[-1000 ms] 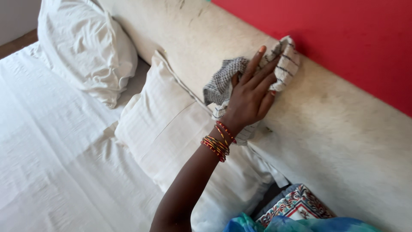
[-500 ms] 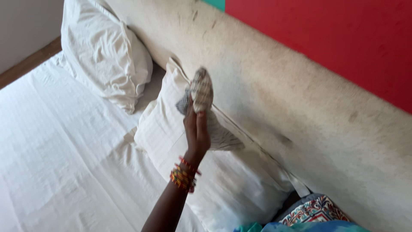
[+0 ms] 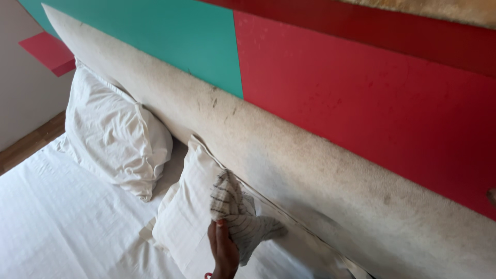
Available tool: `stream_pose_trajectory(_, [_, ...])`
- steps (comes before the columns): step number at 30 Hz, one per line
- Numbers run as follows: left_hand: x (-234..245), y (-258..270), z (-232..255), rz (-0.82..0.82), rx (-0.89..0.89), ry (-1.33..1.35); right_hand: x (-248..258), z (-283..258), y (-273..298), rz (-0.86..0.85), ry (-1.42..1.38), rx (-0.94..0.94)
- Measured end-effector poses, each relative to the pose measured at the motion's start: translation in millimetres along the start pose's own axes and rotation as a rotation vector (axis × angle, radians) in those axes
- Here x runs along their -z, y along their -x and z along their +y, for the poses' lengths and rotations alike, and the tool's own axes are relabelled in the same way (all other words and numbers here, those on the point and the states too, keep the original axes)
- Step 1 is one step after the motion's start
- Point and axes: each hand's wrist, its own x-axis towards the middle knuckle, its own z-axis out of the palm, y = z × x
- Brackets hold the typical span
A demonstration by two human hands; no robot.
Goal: The person wipes the surface of a beige upholstered headboard using a grey and white striped cloth. They move the cloth back and forth across the fabric, cleaning the area above the pillows and along the top edge where the headboard meets the wall.
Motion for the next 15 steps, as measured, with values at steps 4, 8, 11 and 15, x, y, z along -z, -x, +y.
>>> stream_pose_trajectory(4, [-4, -41, 25, 0.053, -0.514, -0.335, -11, -9, -6, -0.027, -0.006, -0.005])
stream_pose_trajectory(8, [-36, -84, 100, 0.121, -1.184, -0.819, -2, -4, -2, -0.027, -0.022, -0.022])
stream_pose_trajectory(11, [-90, -101, 177, -0.069, -0.865, -0.393, 14, 2, 5, 0.0, -0.025, -0.006])
stream_pose_trajectory(15, [-181, -142, 285, -0.366, -1.184, -0.421, 39, 2, 5, 0.122, 0.013, 0.07])
